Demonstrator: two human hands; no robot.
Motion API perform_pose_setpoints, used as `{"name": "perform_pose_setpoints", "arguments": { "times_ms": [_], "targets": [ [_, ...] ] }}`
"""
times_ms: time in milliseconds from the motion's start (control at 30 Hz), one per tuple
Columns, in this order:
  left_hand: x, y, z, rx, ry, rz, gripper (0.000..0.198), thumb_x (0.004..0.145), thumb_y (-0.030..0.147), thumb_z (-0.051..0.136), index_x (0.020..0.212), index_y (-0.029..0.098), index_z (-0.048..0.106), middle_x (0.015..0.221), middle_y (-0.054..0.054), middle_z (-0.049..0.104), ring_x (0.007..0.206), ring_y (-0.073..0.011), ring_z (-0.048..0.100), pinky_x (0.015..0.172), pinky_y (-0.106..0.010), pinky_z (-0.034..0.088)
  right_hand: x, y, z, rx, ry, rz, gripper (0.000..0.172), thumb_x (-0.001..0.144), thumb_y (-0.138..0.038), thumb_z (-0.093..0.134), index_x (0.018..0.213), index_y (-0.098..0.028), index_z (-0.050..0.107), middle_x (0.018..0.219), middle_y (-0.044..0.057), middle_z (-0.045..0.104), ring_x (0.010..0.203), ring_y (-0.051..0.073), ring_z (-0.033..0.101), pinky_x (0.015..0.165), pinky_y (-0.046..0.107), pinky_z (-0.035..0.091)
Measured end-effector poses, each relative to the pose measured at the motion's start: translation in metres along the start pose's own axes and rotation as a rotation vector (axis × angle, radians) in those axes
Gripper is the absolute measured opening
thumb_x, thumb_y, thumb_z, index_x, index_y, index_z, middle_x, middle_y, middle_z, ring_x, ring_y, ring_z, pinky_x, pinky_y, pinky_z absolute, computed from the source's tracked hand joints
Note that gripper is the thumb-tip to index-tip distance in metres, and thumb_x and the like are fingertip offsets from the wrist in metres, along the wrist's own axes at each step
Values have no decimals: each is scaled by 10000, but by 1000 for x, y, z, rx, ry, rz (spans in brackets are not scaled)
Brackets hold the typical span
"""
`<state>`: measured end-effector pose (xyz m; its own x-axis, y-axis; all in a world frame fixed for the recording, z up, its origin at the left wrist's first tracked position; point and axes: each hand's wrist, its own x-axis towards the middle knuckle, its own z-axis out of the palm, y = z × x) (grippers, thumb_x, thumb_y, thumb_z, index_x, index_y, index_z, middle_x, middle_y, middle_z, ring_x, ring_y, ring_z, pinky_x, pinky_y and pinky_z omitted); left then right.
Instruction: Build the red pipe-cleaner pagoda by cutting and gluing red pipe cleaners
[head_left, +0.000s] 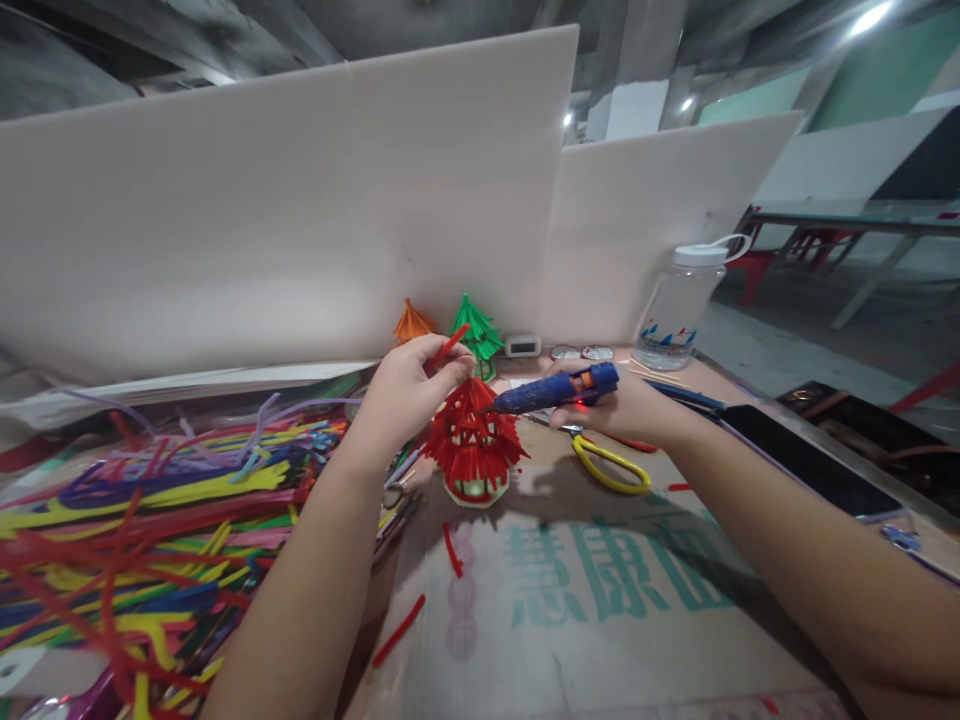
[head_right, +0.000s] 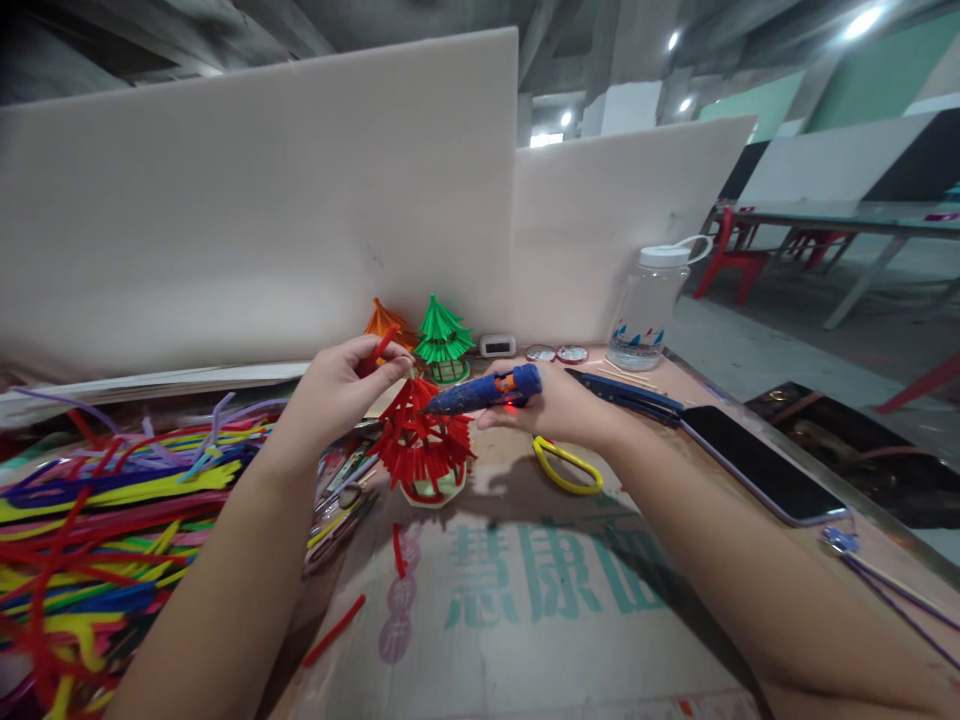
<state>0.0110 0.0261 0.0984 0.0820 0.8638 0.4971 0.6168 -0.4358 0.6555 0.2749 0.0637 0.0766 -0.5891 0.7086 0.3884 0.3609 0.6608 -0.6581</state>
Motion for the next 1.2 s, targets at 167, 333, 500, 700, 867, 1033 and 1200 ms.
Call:
{"name": "perform_pose_setpoints", "arguments": {
  "times_ms": [167, 333, 500, 700, 867, 1033, 1200],
  "targets": [
    [0, 0, 0, 10, 9, -5, 229, 889, 411, 642, 891, 191, 708, 904, -40, 753, 850, -205, 676, 748, -301, 498, -1, -2, -1, 2, 1, 16, 522, 691, -625, 810, 943, -176, 719, 854, 57, 702, 767, 203, 631, 663, 274, 492],
    [1, 1, 0, 9, 10, -5, 213, 887, 393, 638, 889, 191, 705, 912, -41, 760, 843, -202, 681, 746, -302, 507, -1, -5, 0, 72, -56, 3, 506, 709, -573, 818, 1028, -187, 743, 884, 59, 735, 814, 220, 666, 724, 292, 521],
    [1, 2, -1, 5, 15, -5, 211, 887, 389, 632, 879, 190, 700, 898, -44, 755, 822, -197, 673, 734, -304, 503, -1, -7, 0, 72, -75, -5, 507, 713, -562, 820, 1040, -182, 742, 862, 49, 716, 742, 189, 636, 674, 277, 492],
    [2, 0, -1, 6, 12, 8, 214, 893, 389, 625, 867, 188, 692, 884, -41, 746, 811, -190, 662, 726, -300, 491, -1, -6, -1, 31, -116, -6, 485, 729, -570, 804, 1015, -184, 731, 756, 18, 659, 703, 180, 611, 668, 285, 480],
    [2, -1, 0, -10, 7, 3, 195, 887, 370, 633, 881, 185, 695, 894, -41, 749, 818, -186, 667, 745, -300, 494, -5, -7, -3, 30, -130, 23, 466, 721, -565, 807, 1001, -198, 738, 729, 12, 671, 720, 200, 655, 686, 302, 515],
    [2, -1, 0, -21, 6, -7, 201, 884, 376, 636, 890, 185, 697, 906, -42, 751, 828, -188, 667, 752, -301, 487, -8, -5, -5, 164, -167, 9, 544, 786, -572, 765, 1199, -220, 721, 908, 50, 765, 844, 235, 719, 756, 330, 577],
    [2, -1, -1, 2, 6, -20, 220, 882, 395, 635, 886, 184, 697, 894, -41, 743, 825, -192, 656, 750, -307, 470, -6, 4, -6, 210, -179, 56, 554, 757, -616, 770, 1106, -188, 737, 885, 64, 766, 858, 242, 727, 778, 327, 589]
  ]
}}
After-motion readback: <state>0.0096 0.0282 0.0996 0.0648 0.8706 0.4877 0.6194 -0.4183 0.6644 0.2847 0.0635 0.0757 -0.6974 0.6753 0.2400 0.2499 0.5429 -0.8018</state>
